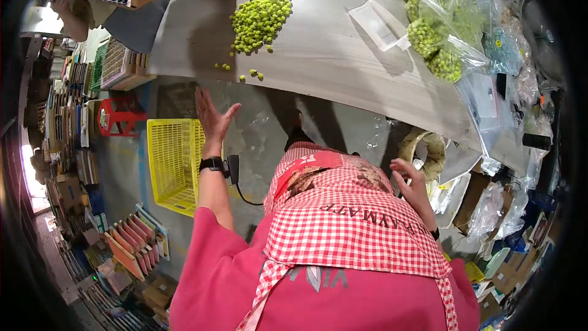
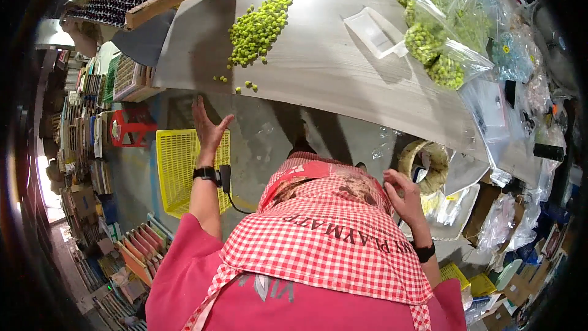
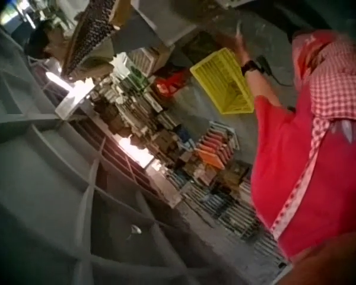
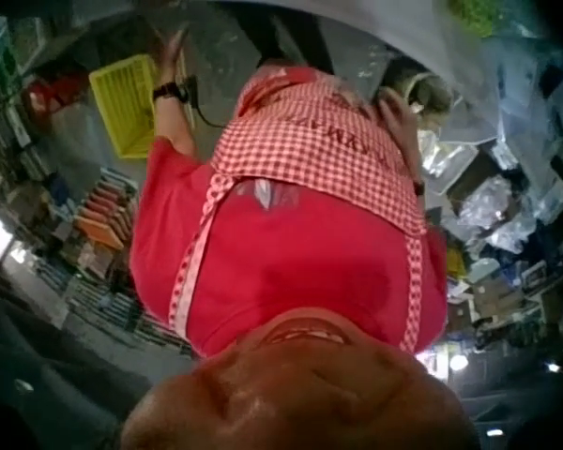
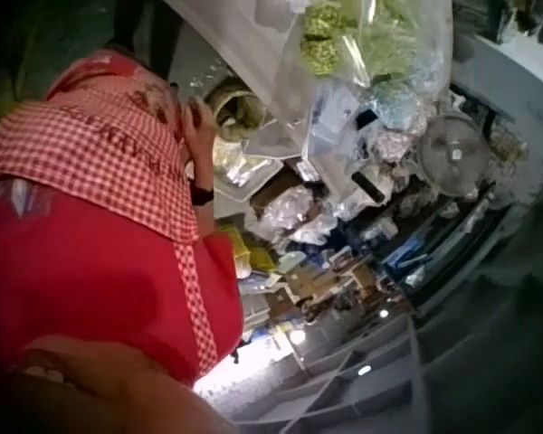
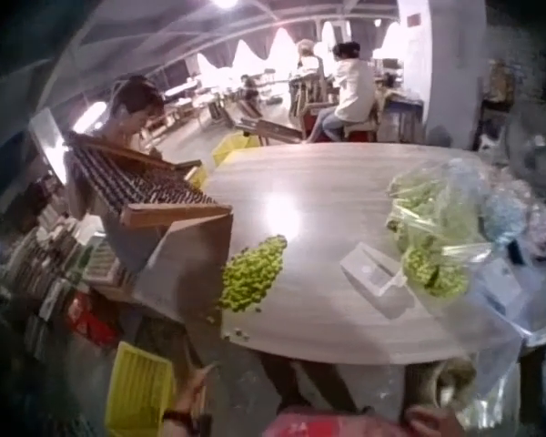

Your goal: Sorting and bagging small green plastic studded parts at a manufacturing table.

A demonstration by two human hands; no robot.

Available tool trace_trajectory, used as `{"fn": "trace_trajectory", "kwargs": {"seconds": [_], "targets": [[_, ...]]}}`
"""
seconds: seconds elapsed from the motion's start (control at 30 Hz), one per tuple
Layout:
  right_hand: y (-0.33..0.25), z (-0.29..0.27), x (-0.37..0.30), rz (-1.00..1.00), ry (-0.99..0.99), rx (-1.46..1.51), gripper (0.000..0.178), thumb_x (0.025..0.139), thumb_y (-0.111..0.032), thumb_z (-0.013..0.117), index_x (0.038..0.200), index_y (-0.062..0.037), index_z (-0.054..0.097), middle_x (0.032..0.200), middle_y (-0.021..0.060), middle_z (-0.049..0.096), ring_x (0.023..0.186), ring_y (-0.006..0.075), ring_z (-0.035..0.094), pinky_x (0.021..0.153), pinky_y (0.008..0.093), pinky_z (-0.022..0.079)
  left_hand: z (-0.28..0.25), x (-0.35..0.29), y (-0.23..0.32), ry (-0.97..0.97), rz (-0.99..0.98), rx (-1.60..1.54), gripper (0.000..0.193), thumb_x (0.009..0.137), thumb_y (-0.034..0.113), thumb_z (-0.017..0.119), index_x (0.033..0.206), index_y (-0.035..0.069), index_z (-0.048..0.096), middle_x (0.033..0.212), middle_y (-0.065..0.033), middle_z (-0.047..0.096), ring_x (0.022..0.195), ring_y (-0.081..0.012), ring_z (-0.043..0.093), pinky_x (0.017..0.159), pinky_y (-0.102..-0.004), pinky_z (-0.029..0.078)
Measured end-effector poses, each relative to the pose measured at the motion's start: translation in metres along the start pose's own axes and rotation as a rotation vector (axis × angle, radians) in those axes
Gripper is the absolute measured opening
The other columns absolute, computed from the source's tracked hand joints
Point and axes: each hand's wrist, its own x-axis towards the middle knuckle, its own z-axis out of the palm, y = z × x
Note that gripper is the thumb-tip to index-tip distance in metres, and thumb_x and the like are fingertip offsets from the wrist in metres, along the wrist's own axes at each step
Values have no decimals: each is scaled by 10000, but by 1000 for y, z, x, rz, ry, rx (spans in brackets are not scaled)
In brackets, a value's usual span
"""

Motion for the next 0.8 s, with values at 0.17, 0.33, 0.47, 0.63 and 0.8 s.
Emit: {"fn": "trace_trajectory", "kwargs": {"seconds": [0.17, 0.33, 0.47, 0.63, 0.8], "targets": [[-80, 88, 121, -588, -18, -398, 367, 830, -80, 671, 1194, -122, 646, 1316, 114, 575, 1244, 333, 514, 1005, 431, 448, 13, 84, -59, -204, 144, 95, 1221, 630, 646, 798, 1533, 67, 214, 1575, -234, 209, 1459, -416, 187, 1180, -500, 222], [-130, 189, 244, -960, -110, -525, 367, 839, -162, 675, 1198, -215, 619, 1439, 61, 485, 1364, 290, 421, 1120, 485, 328, 45, 120, -73, -415, 318, 145, 1276, 617, 712, 756, 1540, 51, 171, 1575, -246, 207, 1451, -440, 190, 1178, -525, 203], [-133, 275, 312, -1037, -147, -566, 384, 863, -155, 609, 1238, -230, 587, 1486, 41, 431, 1436, 244, 325, 1183, 490, 242, 68, 127, -60, -458, 345, 78, 1233, 665, 687, 738, 1550, 61, 150, 1564, -243, 239, 1442, -435, 221, 1178, -524, 207], [-122, 302, 362, -1153, -205, -673, 404, 870, -160, 600, 1269, -211, 559, 1507, 31, 418, 1446, 226, 319, 1207, 486, 219, 90, 134, -34, -376, 356, 19, 1088, 752, 491, 753, 1561, 96, 142, 1554, -240, 259, 1438, -426, 243, 1177, -509, 222], [-123, 266, 391, -1157, -174, -501, 240, 850, -178, 633, 1084, -136, 668, 1373, 46, 555, 1349, 226, 463, 1149, 450, 344, 106, 154, 13, -255, 317, -167, 990, 774, 303, 750, 1558, 117, 176, 1584, -225, 180, 1445, -421, 223, 1173, -513, 237]]}}
